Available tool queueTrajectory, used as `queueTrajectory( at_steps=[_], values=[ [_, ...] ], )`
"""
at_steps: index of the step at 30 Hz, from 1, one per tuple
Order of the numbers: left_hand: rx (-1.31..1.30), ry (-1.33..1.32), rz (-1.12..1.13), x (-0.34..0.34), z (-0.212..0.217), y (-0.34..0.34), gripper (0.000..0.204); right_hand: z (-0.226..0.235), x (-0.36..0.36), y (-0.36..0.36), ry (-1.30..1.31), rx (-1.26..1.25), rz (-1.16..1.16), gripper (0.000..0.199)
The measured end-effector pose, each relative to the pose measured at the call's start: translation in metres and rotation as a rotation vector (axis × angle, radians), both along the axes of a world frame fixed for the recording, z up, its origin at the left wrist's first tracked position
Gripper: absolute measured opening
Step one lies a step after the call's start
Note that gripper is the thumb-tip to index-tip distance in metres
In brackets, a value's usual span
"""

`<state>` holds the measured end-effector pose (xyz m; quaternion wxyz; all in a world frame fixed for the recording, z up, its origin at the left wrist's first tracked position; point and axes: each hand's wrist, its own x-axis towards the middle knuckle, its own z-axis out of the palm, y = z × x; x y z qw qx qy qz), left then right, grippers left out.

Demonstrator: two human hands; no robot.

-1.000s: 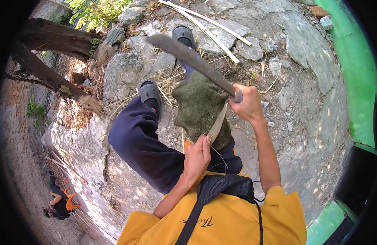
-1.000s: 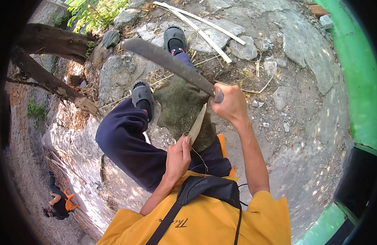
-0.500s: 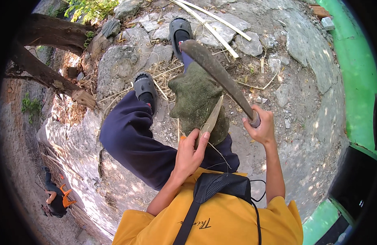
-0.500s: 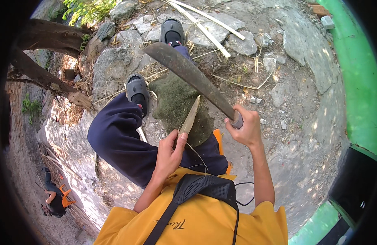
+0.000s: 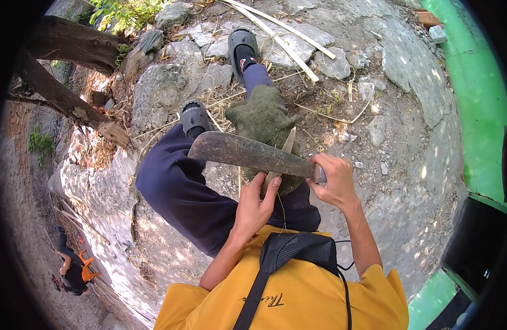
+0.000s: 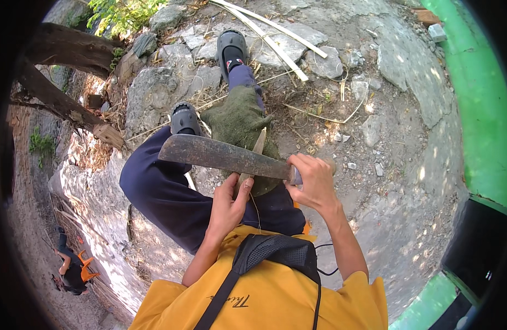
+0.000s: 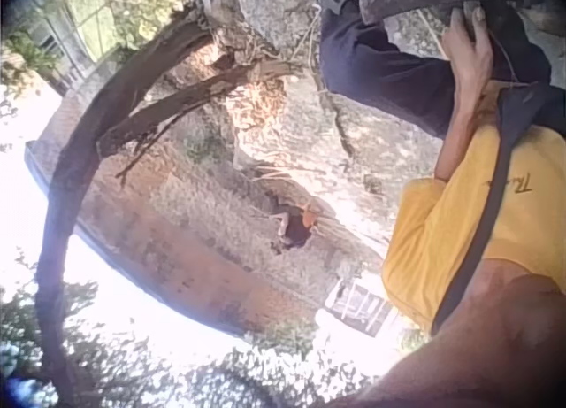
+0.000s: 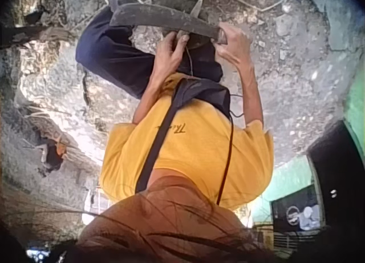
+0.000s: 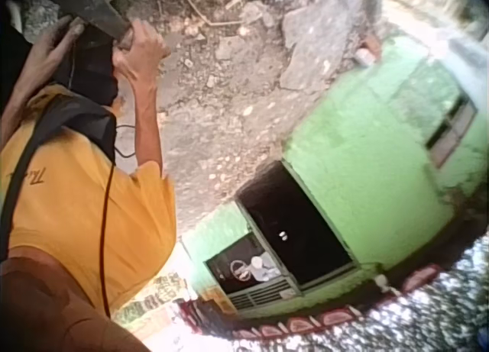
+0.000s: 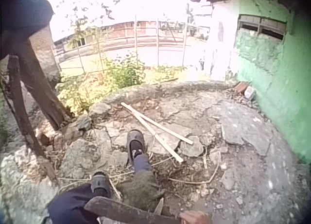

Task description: The person whittles the end of a bamboo stick to a point using a large blade, while holding the stick against a cloth-covered stone.

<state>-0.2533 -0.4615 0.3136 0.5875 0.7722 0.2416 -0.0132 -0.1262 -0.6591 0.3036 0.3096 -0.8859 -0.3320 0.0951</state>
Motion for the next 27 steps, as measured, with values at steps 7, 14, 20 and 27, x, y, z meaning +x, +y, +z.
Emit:
queueTrajectory(
  at_steps=[7, 14, 20, 27],
  values=[
    [-0.091, 0.044, 0.003, 0.000, -0.001, 0.005, 0.031, -0.001, 0.005, 0.001, -0.065, 0.026, -0.033, 0.034],
    [-0.147, 0.038, 0.001, 0.000, 0.002, 0.004, 0.022, -0.016, -0.006, 0.002, 0.076, 0.080, -0.010, 0.031],
    [-0.090, -0.040, 0.010, -0.004, -0.009, 0.001, 0.016, -0.019, -0.006, 0.002, 0.077, 0.031, 0.022, 0.029],
    [-0.049, -0.103, -0.035, -0.002, -0.017, 0.004, 0.015, -0.027, 0.005, 0.010, 0.066, 0.065, 0.030, 0.026]
  ],
)
